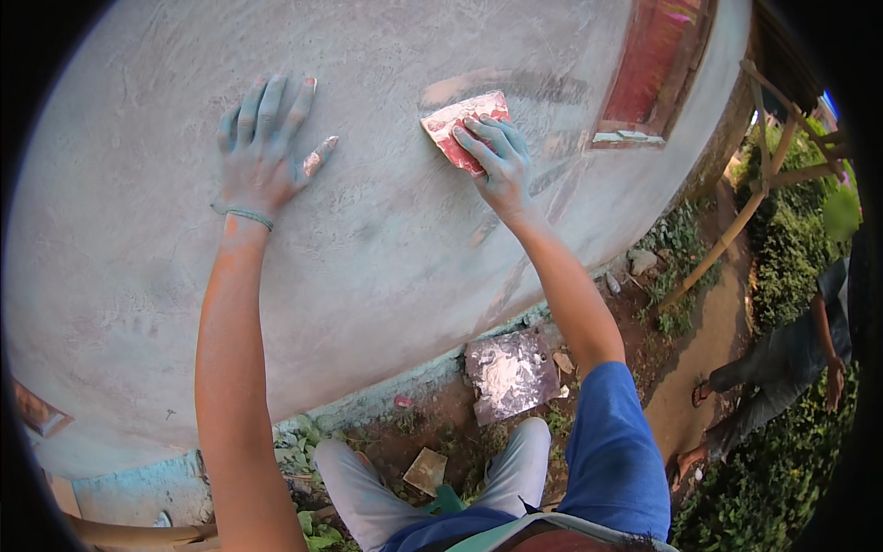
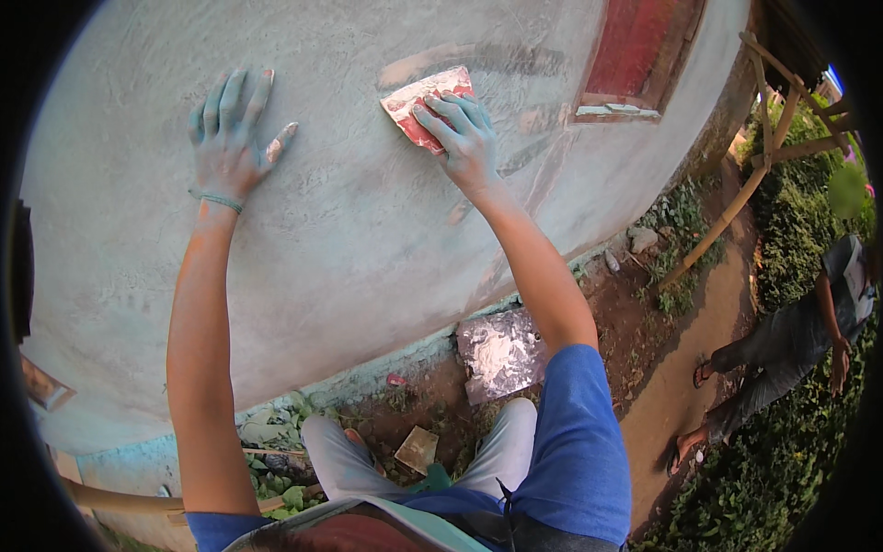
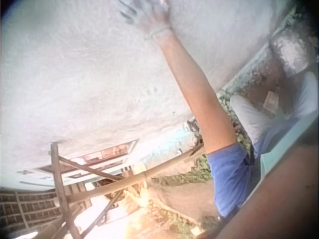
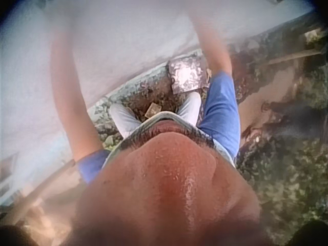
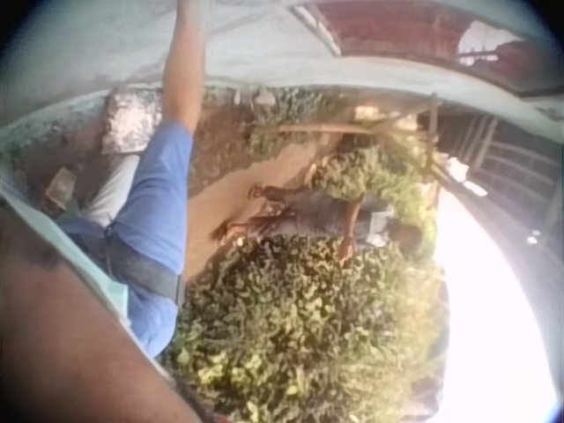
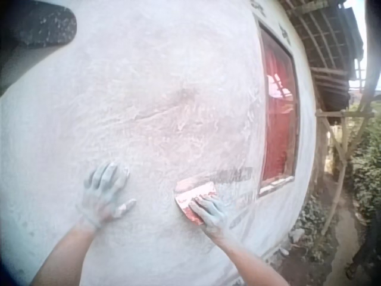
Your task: The person uses a red trowel to apply and smooth a white plaster-like substance onto a curved exterior wall. They repeatedly scoop material from a pile on the ground and spread it across the surface, working around a red window frame.
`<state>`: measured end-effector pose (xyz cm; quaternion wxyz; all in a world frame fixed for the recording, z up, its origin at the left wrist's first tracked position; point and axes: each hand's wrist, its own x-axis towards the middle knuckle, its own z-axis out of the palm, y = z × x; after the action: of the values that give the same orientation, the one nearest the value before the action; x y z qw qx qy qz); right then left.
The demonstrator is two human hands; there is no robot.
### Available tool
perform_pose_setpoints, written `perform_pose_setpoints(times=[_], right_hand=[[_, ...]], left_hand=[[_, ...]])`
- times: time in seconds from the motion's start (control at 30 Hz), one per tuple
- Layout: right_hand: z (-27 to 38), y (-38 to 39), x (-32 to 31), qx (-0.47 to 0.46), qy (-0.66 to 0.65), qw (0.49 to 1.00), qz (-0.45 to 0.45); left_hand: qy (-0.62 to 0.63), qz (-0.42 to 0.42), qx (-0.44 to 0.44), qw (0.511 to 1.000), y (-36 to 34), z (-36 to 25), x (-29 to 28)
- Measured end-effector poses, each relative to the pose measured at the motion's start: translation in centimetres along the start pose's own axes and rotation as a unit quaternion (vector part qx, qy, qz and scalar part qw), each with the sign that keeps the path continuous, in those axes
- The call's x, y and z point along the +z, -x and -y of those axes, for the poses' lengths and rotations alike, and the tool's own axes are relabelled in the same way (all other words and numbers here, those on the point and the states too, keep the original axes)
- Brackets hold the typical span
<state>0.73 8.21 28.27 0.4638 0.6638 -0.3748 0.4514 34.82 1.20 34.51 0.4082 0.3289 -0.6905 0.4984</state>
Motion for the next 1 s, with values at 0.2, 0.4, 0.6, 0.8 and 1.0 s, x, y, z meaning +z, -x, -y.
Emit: perform_pose_setpoints(times=[0.2, 0.4, 0.6, 0.8, 1.0], right_hand=[[-1.0, -3.8, -1.6, -0.012, -0.013, 0.998, -0.064], [-0.5, -5.4, 0.0, -0.013, 0.001, 0.997, -0.072], [-0.6, -2.6, -1.9, 0.0, -0.021, 1.0, -0.009], [-3.5, -4.2, -1.9, -0.008, 0.004, 0.995, -0.099], [-4.1, -1.7, 0.6, 0.006, 0.015, 0.996, -0.084]], left_hand=[[-0.007, -0.002, -0.002, 1.0, 0.2, 0.3, -0.2], [-0.001, -0.001, -0.001, 1.0, 0.0, 0.0, 0.1], [-0.002, 0.01, 0.002, 1.0, 0.2, 0.2, 0.1], [-0.005, 0.006, -0.003, 1.0, 0.3, 0.3, 0.2], [0.002, 0.0, 0.003, 1.0, 0.1, 0.0, 0.2]])
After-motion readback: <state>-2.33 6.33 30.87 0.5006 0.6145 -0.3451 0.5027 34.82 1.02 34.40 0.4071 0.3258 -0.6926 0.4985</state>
